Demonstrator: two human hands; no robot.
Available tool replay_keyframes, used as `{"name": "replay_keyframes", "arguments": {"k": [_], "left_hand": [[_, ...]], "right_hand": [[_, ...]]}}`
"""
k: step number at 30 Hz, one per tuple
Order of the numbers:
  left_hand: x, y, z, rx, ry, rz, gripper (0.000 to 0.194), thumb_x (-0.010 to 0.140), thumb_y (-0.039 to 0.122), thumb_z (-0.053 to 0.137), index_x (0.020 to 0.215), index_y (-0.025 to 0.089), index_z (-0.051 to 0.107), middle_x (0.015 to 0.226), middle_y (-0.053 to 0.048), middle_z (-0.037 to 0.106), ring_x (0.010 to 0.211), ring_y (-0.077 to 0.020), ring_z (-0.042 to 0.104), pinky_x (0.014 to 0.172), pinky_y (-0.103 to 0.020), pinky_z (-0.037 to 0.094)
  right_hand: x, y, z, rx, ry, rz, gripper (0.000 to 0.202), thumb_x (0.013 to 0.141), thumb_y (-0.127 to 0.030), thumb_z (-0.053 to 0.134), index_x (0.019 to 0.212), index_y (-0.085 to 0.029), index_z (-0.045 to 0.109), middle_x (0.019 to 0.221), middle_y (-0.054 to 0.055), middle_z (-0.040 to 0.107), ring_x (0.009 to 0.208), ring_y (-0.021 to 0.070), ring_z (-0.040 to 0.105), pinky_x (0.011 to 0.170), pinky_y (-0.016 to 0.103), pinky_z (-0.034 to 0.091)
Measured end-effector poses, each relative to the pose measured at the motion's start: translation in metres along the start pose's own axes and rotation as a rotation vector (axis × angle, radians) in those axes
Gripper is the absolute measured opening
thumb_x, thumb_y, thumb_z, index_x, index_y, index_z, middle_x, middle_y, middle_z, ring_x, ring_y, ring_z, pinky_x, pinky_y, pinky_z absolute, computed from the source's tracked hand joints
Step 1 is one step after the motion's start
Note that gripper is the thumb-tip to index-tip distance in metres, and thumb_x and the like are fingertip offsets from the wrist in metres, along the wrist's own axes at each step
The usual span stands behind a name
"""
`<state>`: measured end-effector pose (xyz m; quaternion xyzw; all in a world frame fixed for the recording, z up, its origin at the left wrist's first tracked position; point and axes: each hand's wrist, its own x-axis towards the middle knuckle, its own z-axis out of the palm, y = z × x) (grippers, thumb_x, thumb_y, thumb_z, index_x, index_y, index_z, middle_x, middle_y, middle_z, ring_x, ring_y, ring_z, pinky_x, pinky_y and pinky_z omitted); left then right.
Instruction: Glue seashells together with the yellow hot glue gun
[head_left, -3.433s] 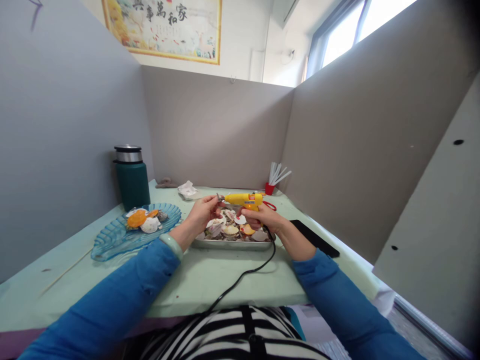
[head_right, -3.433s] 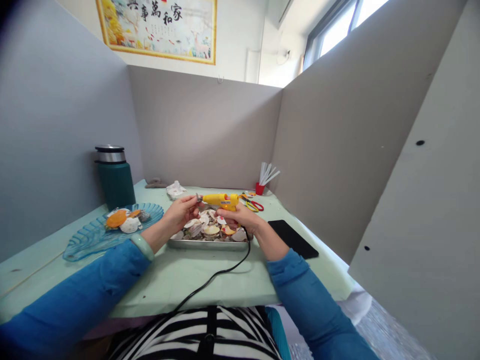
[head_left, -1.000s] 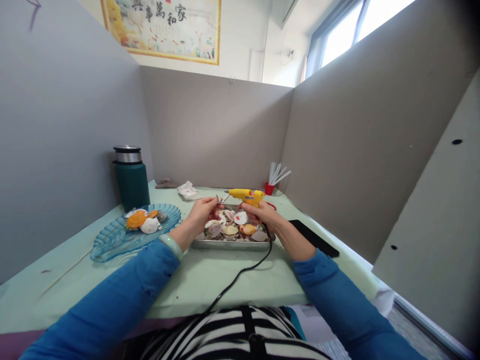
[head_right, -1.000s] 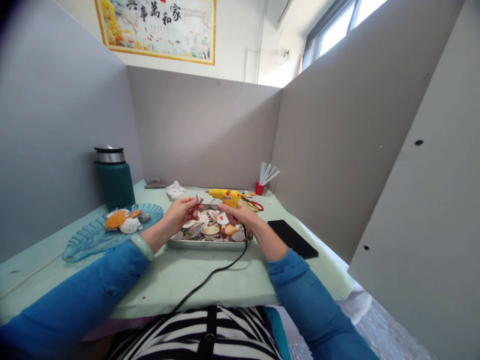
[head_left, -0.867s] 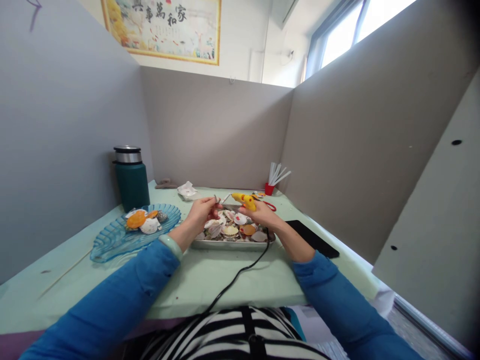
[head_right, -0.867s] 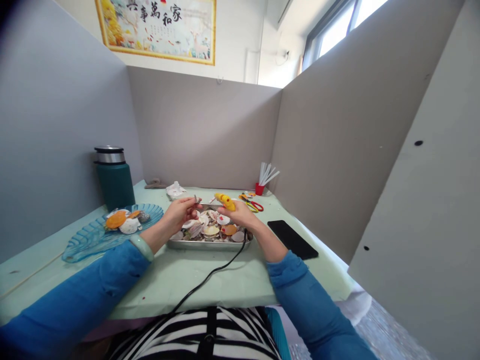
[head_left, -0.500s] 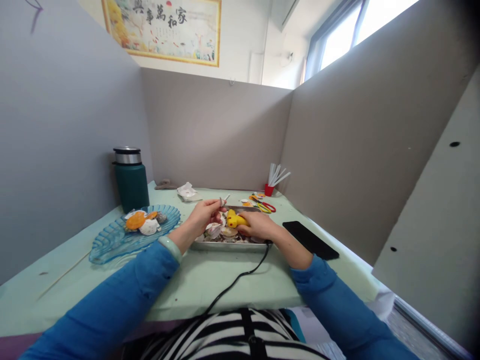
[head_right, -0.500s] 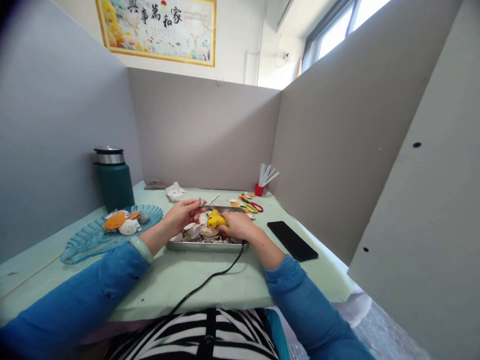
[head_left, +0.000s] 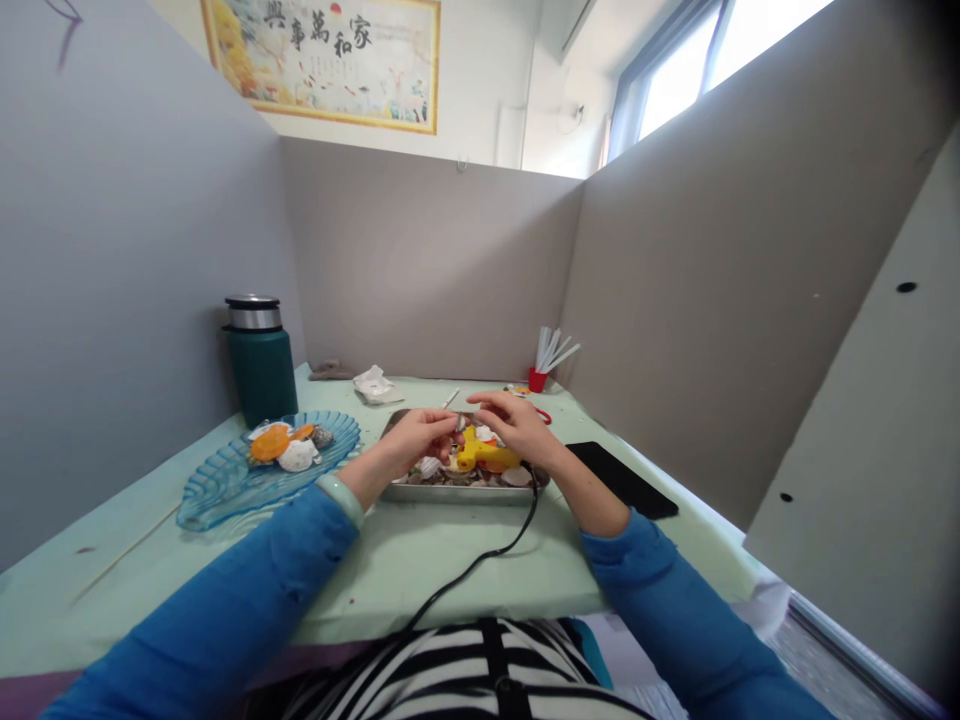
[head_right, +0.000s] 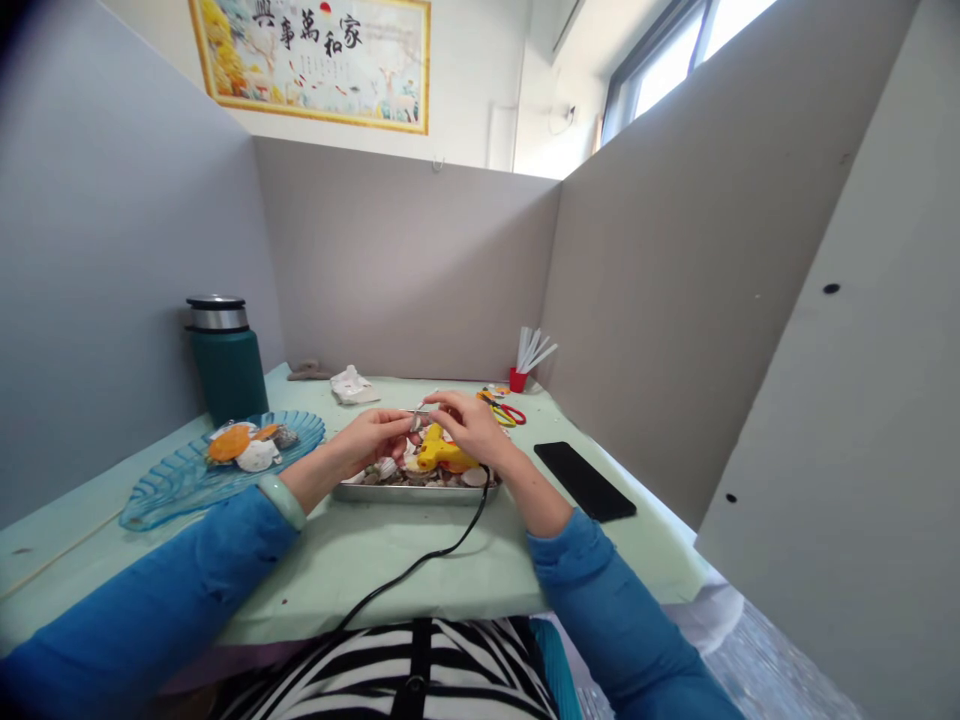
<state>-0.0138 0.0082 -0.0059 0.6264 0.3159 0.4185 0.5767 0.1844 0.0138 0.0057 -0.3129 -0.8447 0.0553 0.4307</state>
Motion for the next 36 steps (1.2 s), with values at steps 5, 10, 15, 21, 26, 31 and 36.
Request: {"name": "replay_keyframes", "arguments": {"k": [5,10,15,21,26,31,36], "left_hand": [[-0.001,0.000,0.003,0.177,0.000,0.006,0.031,0.073,0.041,0.064,0.075,0.010,0.062,0.068,-0.003,0.060,0.043,-0.0054,0.048,0.046,-0.020,0.043],[-0.001,0.000,0.005,0.448,0.052,0.076,0.027,0.079,0.037,0.053,0.070,0.012,0.061,0.050,0.001,0.054,0.042,-0.0071,0.051,0.045,-0.017,0.036],[0.001,-0.002,0.003,0.483,0.063,0.107,0.030,0.077,0.040,0.056,0.077,0.012,0.064,0.055,0.000,0.057,0.043,-0.0072,0.050,0.045,-0.018,0.039],[0.002,-0.004,0.000,0.274,0.024,0.055,0.034,0.074,0.044,0.061,0.078,0.010,0.063,0.073,-0.004,0.062,0.045,-0.0059,0.049,0.047,-0.021,0.045],[0.000,0.000,0.002,0.159,0.013,0.013,0.035,0.071,0.045,0.064,0.072,0.010,0.061,0.066,-0.003,0.060,0.043,-0.0051,0.046,0.049,-0.023,0.047],[-0.003,0.005,0.005,0.183,0.026,-0.025,0.037,0.072,0.046,0.063,0.063,0.011,0.058,0.048,0.000,0.052,0.039,-0.0064,0.046,0.043,-0.020,0.039],[-0.003,0.005,0.005,0.215,0.026,-0.004,0.038,0.071,0.047,0.064,0.061,0.011,0.057,0.048,-0.001,0.054,0.038,-0.0066,0.047,0.040,-0.019,0.036]], "right_hand": [[0.001,-0.005,0.009,0.123,0.019,0.025,0.022,0.087,-0.031,0.050,0.088,-0.016,0.067,0.079,0.003,0.064,0.065,0.0105,0.053,0.061,0.022,0.040],[0.002,-0.001,0.015,0.116,0.057,0.093,0.021,0.082,-0.033,0.057,0.075,-0.015,0.066,0.069,0.001,0.062,0.063,0.0110,0.052,0.058,0.022,0.038],[0.002,0.000,0.015,0.121,0.035,0.107,0.017,0.080,-0.031,0.059,0.074,-0.016,0.065,0.069,0.001,0.062,0.063,0.0113,0.051,0.059,0.023,0.038],[0.001,0.000,0.011,0.263,-0.027,0.166,0.018,0.081,-0.032,0.057,0.075,-0.015,0.061,0.063,-0.002,0.055,0.056,0.0092,0.046,0.055,0.021,0.037],[0.000,0.003,0.011,0.179,0.005,0.023,0.015,0.083,-0.028,0.055,0.076,-0.016,0.059,0.068,-0.001,0.055,0.062,0.0105,0.048,0.060,0.023,0.037],[-0.001,0.001,0.012,0.071,0.009,-0.145,0.015,0.086,-0.025,0.053,0.075,-0.016,0.058,0.072,0.001,0.055,0.068,0.0123,0.049,0.066,0.025,0.038],[-0.001,0.001,0.012,0.051,-0.015,-0.157,0.018,0.088,-0.029,0.051,0.075,-0.018,0.057,0.072,0.002,0.055,0.069,0.0134,0.050,0.066,0.026,0.039]]}}
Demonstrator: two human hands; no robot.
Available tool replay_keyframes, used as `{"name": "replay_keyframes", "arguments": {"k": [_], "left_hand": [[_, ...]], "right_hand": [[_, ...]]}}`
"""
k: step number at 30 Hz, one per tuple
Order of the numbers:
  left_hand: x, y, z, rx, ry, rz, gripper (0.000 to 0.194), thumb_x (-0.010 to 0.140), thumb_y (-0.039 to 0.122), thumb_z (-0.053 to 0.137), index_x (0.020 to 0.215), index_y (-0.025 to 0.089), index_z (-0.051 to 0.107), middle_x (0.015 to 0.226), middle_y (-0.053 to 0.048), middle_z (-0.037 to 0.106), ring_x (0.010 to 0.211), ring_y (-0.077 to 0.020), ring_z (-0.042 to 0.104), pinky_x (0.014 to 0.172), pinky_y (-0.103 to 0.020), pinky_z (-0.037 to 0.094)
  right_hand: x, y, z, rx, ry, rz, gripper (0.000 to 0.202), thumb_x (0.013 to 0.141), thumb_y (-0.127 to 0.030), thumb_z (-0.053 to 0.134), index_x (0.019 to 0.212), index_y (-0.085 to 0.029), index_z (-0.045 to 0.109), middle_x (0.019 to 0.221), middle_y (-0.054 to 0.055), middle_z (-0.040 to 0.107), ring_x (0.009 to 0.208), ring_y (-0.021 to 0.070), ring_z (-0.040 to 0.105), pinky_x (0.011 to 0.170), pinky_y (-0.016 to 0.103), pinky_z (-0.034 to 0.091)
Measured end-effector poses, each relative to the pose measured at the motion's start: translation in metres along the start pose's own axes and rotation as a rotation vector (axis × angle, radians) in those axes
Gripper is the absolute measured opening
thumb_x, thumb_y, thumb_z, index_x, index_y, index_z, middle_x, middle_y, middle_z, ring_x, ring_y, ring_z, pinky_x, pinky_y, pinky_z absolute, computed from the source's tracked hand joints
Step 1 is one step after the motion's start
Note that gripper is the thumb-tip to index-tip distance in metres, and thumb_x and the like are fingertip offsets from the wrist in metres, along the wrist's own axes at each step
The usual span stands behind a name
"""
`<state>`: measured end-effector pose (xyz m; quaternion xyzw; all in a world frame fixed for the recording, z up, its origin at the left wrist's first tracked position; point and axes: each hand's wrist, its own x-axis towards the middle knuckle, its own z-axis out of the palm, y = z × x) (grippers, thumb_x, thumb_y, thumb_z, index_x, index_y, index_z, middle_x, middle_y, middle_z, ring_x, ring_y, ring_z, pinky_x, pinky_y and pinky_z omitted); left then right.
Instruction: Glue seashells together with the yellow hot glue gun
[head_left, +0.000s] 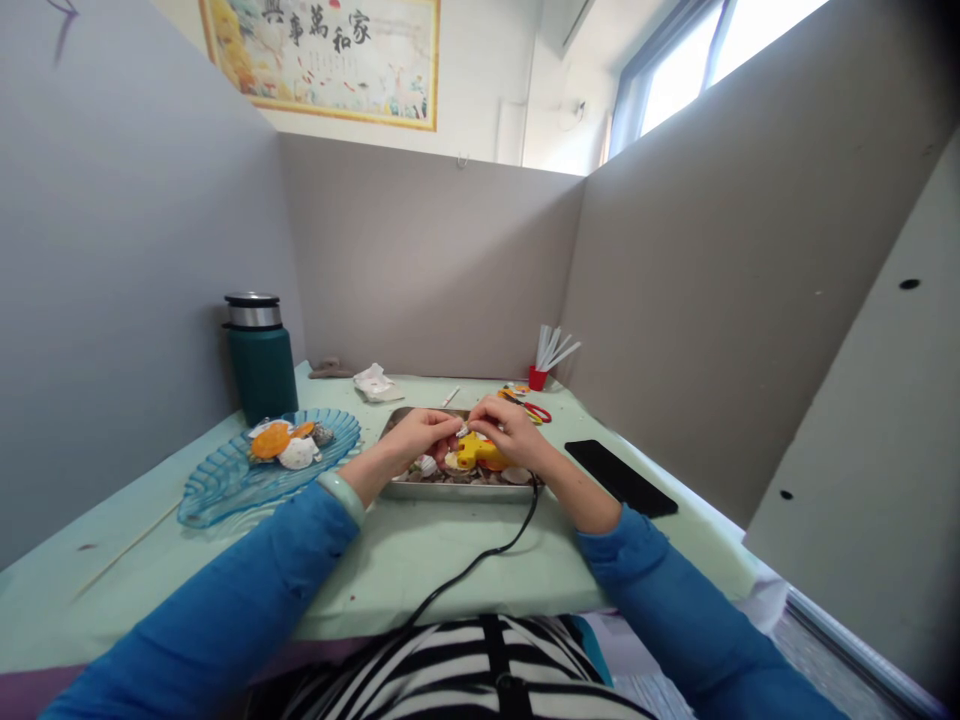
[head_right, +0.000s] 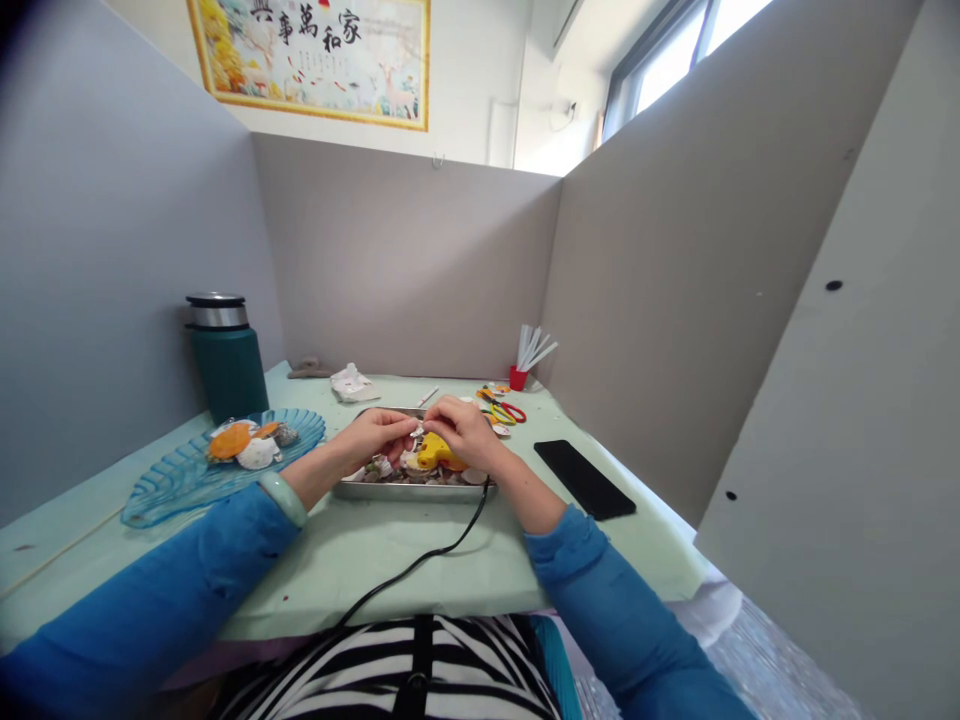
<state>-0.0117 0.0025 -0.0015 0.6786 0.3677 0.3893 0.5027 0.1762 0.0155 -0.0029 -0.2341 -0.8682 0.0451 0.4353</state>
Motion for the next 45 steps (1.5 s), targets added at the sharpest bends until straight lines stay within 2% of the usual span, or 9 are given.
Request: {"name": "replay_keyframes", "arguments": {"k": [19,25,28,32,35,39,45], "left_hand": [[0.0011,-0.0044,-0.0028,0.121,-0.020,0.019,0.039,0.074,0.049,0.059,0.061,0.012,0.057,0.045,0.000,0.053,0.038,-0.0076,0.049,0.042,-0.019,0.033],[0.0027,-0.0079,-0.0046,0.165,-0.025,0.021,0.037,0.074,0.048,0.060,0.064,0.012,0.058,0.042,0.002,0.050,0.037,-0.0078,0.048,0.043,-0.019,0.037],[0.0027,-0.0065,-0.0029,0.078,-0.026,0.029,0.035,0.072,0.046,0.063,0.070,0.012,0.059,0.053,0.000,0.056,0.040,-0.0071,0.049,0.044,-0.019,0.040],[0.0024,-0.0039,-0.0005,-0.091,-0.009,0.028,0.034,0.069,0.041,0.067,0.085,0.011,0.060,0.071,-0.003,0.061,0.046,-0.0067,0.051,0.051,-0.024,0.048],[0.0033,-0.0043,-0.0011,-0.156,0.017,0.044,0.035,0.071,0.038,0.067,0.093,0.012,0.060,0.078,-0.005,0.063,0.047,-0.0072,0.054,0.053,-0.026,0.050],[0.0046,-0.0048,-0.0014,-0.179,0.068,0.053,0.034,0.071,0.035,0.067,0.095,0.013,0.058,0.067,-0.001,0.060,0.047,-0.0089,0.055,0.054,-0.026,0.049],[0.0030,-0.0019,0.0010,-0.162,0.105,0.046,0.037,0.068,0.035,0.069,0.096,0.014,0.057,0.060,0.001,0.057,0.048,-0.0091,0.055,0.053,-0.024,0.048]], "right_hand": [[-0.0022,0.0054,0.0005,-0.058,-0.022,-0.045,0.020,0.088,-0.032,0.051,0.076,-0.018,0.057,0.072,0.003,0.056,0.069,0.0144,0.050,0.067,0.027,0.039],[-0.0030,0.0061,0.0030,-0.074,-0.020,-0.069,0.020,0.088,-0.032,0.051,0.077,-0.018,0.060,0.074,0.004,0.058,0.071,0.0152,0.052,0.068,0.028,0.041],[-0.0022,0.0055,0.0032,-0.042,0.020,-0.033,0.020,0.089,-0.032,0.050,0.080,-0.018,0.062,0.076,0.005,0.060,0.072,0.0153,0.053,0.069,0.028,0.042],[-0.0021,0.0056,0.0029,0.006,0.121,0.076,0.022,0.090,-0.033,0.046,0.097,-0.019,0.062,0.082,0.005,0.062,0.070,0.0141,0.055,0.066,0.026,0.042],[-0.0036,0.0053,0.0037,-0.013,0.128,0.114,0.022,0.087,-0.037,0.051,0.091,-0.018,0.061,0.077,0.003,0.061,0.064,0.0126,0.052,0.061,0.025,0.041],[-0.0053,0.0032,0.0061,-0.063,0.087,0.108,0.027,0.078,-0.043,0.063,0.087,-0.018,0.057,0.071,0.001,0.059,0.056,0.0106,0.048,0.057,0.024,0.039],[-0.0056,0.0022,0.0088,-0.135,0.098,0.086,0.023,0.082,-0.041,0.059,0.082,-0.018,0.057,0.070,0.000,0.058,0.055,0.0097,0.046,0.057,0.023,0.036]]}}
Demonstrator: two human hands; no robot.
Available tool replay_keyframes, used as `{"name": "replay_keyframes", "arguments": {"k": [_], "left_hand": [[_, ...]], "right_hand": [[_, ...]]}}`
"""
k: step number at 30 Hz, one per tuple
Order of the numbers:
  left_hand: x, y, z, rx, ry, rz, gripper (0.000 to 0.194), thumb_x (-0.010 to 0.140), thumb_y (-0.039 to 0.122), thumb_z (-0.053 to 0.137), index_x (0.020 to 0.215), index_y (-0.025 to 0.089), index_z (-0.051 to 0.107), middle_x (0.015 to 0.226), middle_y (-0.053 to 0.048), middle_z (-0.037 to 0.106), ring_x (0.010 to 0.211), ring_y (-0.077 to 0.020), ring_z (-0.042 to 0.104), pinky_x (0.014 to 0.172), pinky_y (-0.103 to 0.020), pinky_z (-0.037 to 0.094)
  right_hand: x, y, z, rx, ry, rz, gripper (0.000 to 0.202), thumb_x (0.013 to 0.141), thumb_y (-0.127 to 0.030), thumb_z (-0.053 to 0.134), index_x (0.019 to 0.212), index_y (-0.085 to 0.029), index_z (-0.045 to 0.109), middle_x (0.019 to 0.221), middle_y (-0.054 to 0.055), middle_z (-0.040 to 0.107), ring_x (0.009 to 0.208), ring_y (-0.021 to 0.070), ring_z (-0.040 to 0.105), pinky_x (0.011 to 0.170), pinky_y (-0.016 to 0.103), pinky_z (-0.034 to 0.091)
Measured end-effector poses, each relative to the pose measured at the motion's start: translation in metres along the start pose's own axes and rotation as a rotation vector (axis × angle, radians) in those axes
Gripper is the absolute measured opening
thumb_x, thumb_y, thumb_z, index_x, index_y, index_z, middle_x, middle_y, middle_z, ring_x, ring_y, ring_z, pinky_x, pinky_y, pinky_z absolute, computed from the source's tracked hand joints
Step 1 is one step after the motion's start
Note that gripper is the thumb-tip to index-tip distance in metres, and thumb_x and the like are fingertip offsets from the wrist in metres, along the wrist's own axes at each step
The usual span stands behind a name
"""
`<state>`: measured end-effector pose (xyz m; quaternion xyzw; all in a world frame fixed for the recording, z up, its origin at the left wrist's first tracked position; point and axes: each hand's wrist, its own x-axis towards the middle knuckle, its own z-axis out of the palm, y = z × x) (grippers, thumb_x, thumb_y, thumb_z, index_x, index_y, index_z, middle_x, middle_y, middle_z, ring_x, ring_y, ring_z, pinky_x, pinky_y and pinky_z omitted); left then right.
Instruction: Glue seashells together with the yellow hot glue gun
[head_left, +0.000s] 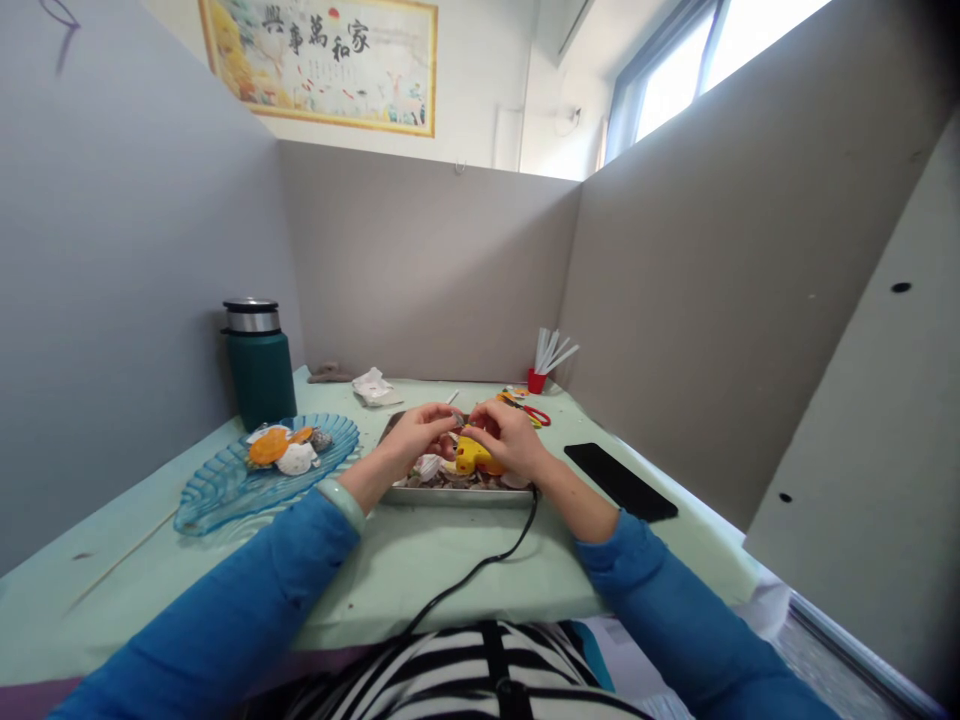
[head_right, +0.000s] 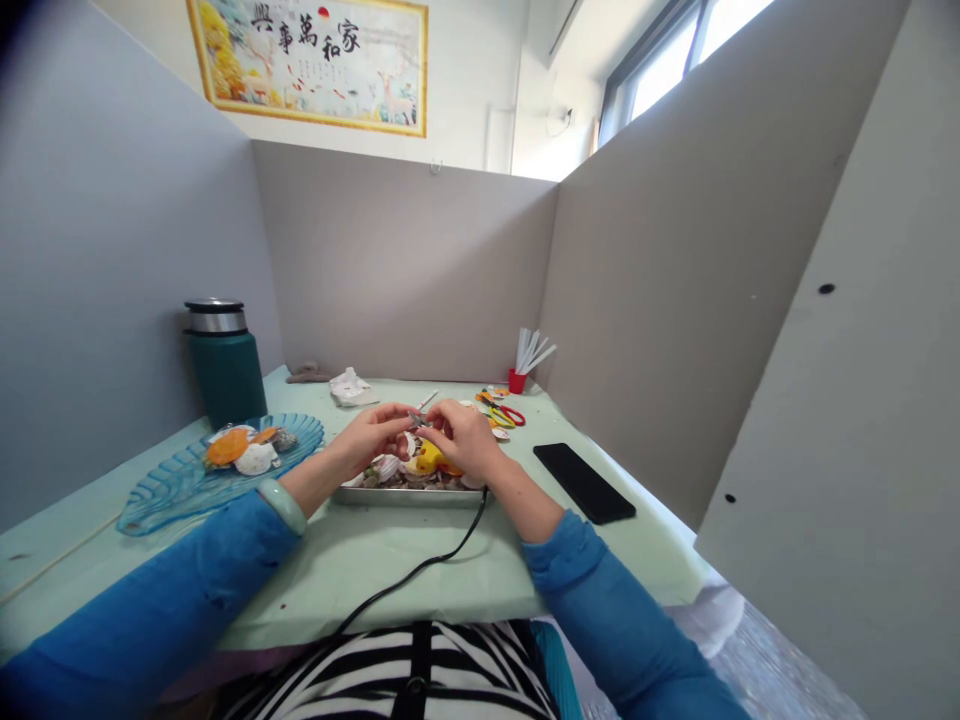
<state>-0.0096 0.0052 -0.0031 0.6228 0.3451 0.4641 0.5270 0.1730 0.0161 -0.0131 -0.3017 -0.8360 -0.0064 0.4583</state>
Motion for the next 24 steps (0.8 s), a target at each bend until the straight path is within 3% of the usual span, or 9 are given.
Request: {"name": "replay_keyframes", "arguments": {"k": [8,17,24], "left_hand": [[-0.0007,-0.0001,0.0008,0.063,-0.042,0.034,0.043,0.069,0.038,0.067,0.102,0.011,0.061,0.064,0.000,0.058,0.050,-0.0095,0.055,0.053,-0.025,0.048],[0.0008,-0.0024,0.0034,0.100,0.003,0.060,0.035,0.071,0.038,0.065,0.093,0.012,0.059,0.065,0.000,0.057,0.049,-0.0090,0.053,0.052,-0.025,0.049],[0.0009,-0.0030,0.0010,0.095,-0.040,0.054,0.026,0.072,0.036,0.064,0.079,0.011,0.060,0.064,-0.001,0.056,0.047,-0.0083,0.052,0.049,-0.024,0.047]], "right_hand": [[-0.0014,-0.0015,0.0000,-0.112,-0.012,-0.068,0.018,0.086,-0.033,0.053,0.077,-0.017,0.057,0.070,0.001,0.057,0.058,0.0101,0.046,0.058,0.023,0.033],[-0.0018,-0.0054,-0.0015,-0.143,-0.004,-0.083,0.016,0.086,-0.032,0.053,0.082,-0.018,0.058,0.075,0.002,0.059,0.060,0.0109,0.048,0.059,0.023,0.034],[-0.0014,-0.0019,-0.0020,-0.099,-0.053,-0.111,0.030,0.087,-0.033,0.053,0.114,-0.020,0.055,0.091,0.005,0.058,0.066,0.0124,0.050,0.065,0.025,0.040]]}}
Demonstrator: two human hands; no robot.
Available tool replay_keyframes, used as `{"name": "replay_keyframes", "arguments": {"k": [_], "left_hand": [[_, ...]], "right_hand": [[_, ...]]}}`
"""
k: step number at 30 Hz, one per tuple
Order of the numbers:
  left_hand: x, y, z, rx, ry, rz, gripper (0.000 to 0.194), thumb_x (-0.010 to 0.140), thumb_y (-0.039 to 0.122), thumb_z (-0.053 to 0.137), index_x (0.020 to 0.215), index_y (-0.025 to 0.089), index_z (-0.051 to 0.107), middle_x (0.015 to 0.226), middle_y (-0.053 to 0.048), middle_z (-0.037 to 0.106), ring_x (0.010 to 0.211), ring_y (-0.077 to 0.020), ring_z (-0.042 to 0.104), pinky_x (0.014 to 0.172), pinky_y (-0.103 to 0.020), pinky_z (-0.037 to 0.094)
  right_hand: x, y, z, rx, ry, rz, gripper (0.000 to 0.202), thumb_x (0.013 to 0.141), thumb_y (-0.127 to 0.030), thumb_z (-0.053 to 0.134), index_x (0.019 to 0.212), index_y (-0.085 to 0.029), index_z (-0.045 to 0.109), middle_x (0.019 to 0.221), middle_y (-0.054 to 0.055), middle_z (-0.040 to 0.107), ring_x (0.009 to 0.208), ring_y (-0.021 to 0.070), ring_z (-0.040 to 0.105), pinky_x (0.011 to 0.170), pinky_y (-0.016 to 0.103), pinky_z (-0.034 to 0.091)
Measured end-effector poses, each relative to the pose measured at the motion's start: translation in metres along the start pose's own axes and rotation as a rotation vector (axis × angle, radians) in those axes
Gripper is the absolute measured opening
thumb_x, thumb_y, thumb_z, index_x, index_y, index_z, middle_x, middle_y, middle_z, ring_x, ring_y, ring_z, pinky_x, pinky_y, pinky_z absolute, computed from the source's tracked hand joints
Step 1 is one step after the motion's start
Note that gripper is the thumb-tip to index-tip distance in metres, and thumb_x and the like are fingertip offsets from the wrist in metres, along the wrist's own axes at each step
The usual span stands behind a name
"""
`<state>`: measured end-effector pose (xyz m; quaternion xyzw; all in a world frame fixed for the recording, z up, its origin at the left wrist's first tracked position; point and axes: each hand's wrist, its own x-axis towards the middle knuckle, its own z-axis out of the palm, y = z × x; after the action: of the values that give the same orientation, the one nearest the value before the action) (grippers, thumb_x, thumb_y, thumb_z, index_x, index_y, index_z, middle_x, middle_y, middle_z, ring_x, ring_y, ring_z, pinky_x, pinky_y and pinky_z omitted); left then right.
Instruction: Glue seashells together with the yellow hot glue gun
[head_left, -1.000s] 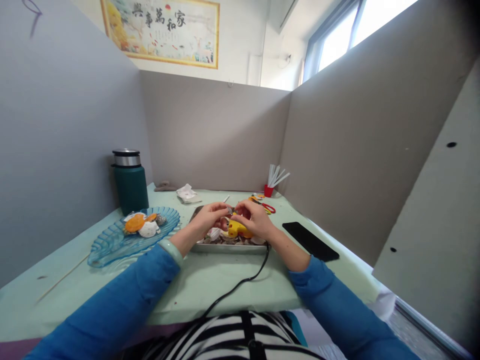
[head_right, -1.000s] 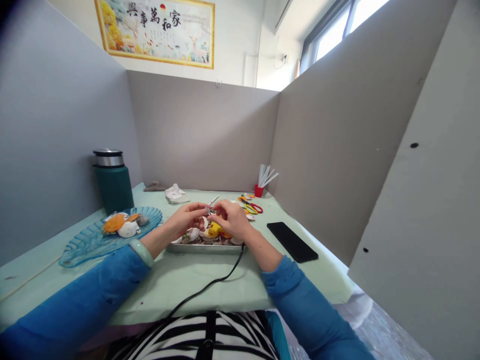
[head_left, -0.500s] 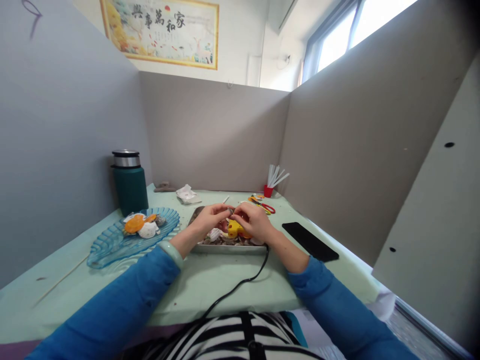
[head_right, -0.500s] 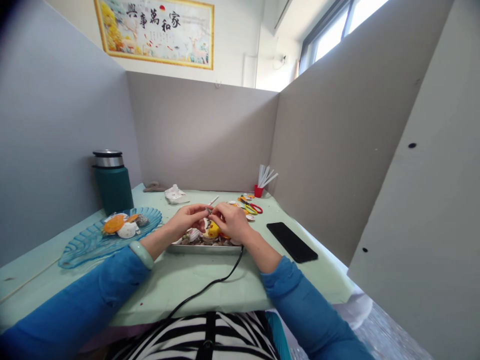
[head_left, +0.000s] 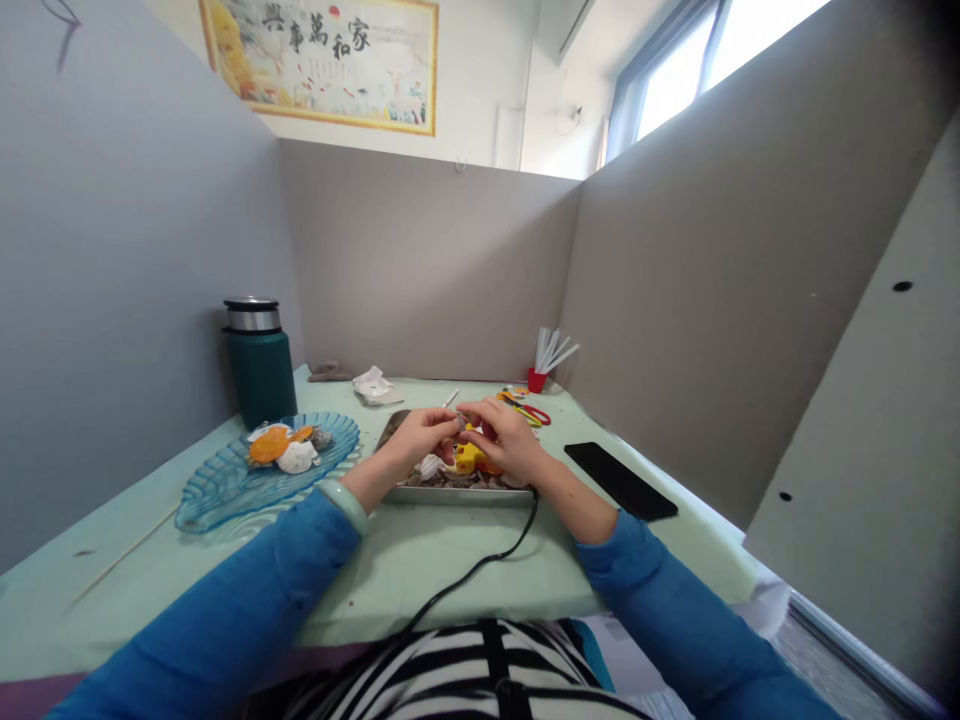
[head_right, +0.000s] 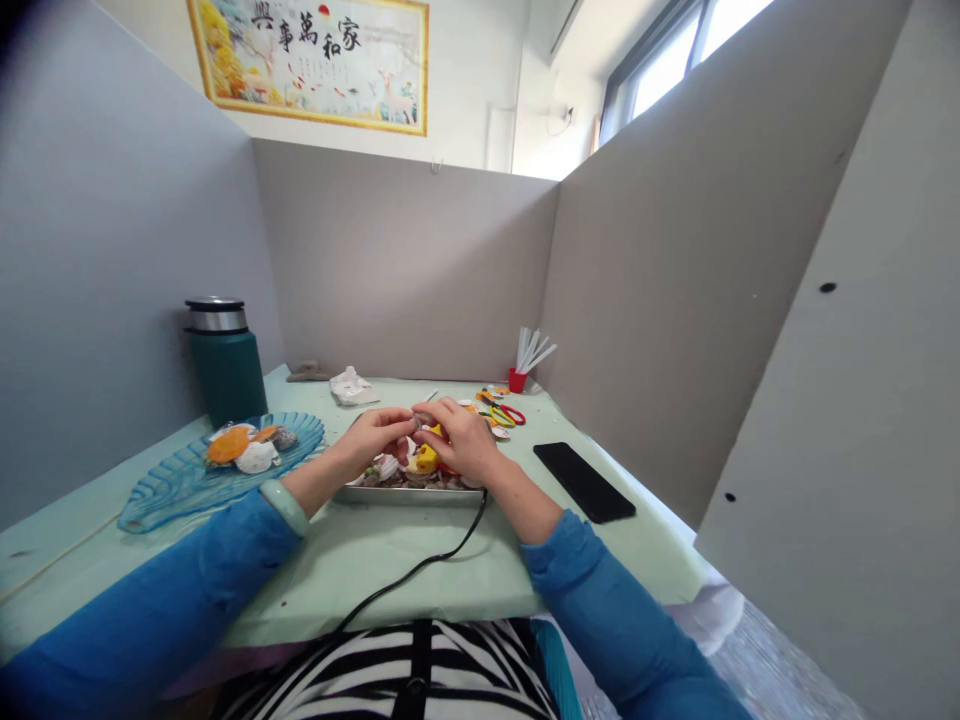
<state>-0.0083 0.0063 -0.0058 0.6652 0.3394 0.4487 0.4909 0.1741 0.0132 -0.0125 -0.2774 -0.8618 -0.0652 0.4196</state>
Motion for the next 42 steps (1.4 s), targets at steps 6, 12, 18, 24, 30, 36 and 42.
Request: {"name": "replay_keyframes", "arguments": {"k": [6,12,18,24,30,36,42], "left_hand": [[-0.0009,0.0003,-0.0004,0.032,-0.022,-0.019,0.020,0.072,0.029,0.061,0.078,0.010,0.062,0.063,-0.002,0.056,0.045,-0.0078,0.049,0.046,-0.024,0.046],[-0.0027,0.0044,0.0017,-0.035,-0.070,-0.024,0.020,0.070,0.030,0.063,0.072,0.010,0.061,0.060,-0.002,0.056,0.043,-0.0071,0.047,0.046,-0.024,0.046],[-0.0039,0.0051,0.0004,-0.066,-0.099,-0.030,0.022,0.071,0.032,0.065,0.069,0.010,0.061,0.053,0.000,0.053,0.041,-0.0075,0.046,0.046,-0.024,0.047],[-0.0025,0.0009,-0.0038,-0.111,-0.158,0.005,0.026,0.072,0.035,0.066,0.074,0.009,0.063,0.065,-0.003,0.058,0.044,-0.0069,0.048,0.049,-0.025,0.048],[-0.0024,0.0017,-0.0049,-0.130,-0.183,-0.002,0.026,0.072,0.035,0.067,0.076,0.009,0.064,0.066,-0.004,0.058,0.044,-0.0070,0.048,0.050,-0.026,0.049],[-0.0025,0.0022,-0.0054,-0.105,-0.189,0.007,0.026,0.073,0.034,0.066,0.074,0.009,0.063,0.065,-0.004,0.058,0.044,-0.0069,0.048,0.050,-0.026,0.048],[-0.0018,0.0004,-0.0047,-0.100,-0.184,0.013,0.024,0.074,0.033,0.064,0.077,0.009,0.063,0.067,-0.004,0.059,0.046,-0.0071,0.049,0.051,-0.025,0.048]], "right_hand": [[0.0007,0.0073,0.0020,0.049,-0.030,-0.046,0.028,0.088,-0.032,0.053,0.112,-0.021,0.058,0.089,0.005,0.055,0.070,0.0129,0.051,0.068,0.025,0.042],[0.0022,0.0053,-0.0001,0.164,-0.015,-0.028,0.027,0.085,-0.034,0.057,0.107,-0.019,0.061,0.084,0.004,0.055,0.068,0.0126,0.051,0.067,0.026,0.043],[0.0037,0.0038,-0.0027,0.232,-0.015,-0.043,0.027,0.085,-0.036,0.058,0.105,-0.019,0.062,0.082,0.004,0.056,0.069,0.0131,0.050,0.065,0.026,0.043],[0.0033,0.0070,-0.0017,0.273,-0.009,-0.038,0.029,0.084,-0.039,0.058,0.105,-0.019,0.062,0.083,0.004,0.056,0.071,0.0134,0.051,0.066,0.027,0.044],[0.0032,0.0096,-0.0010,0.301,-0.009,-0.049,0.030,0.084,-0.039,0.058,0.105,-0.018,0.062,0.081,0.004,0.056,0.068,0.0129,0.051,0.064,0.026,0.043],[0.0042,0.0074,-0.0023,0.298,-0.022,-0.054,0.033,0.083,-0.043,0.057,0.104,-0.018,0.063,0.078,0.003,0.055,0.068,0.0132,0.050,0.065,0.026,0.042],[0.0036,0.0068,-0.0016,0.296,-0.020,-0.030,0.034,0.083,-0.044,0.058,0.105,-0.019,0.062,0.077,0.002,0.054,0.065,0.0122,0.047,0.063,0.025,0.041]]}}
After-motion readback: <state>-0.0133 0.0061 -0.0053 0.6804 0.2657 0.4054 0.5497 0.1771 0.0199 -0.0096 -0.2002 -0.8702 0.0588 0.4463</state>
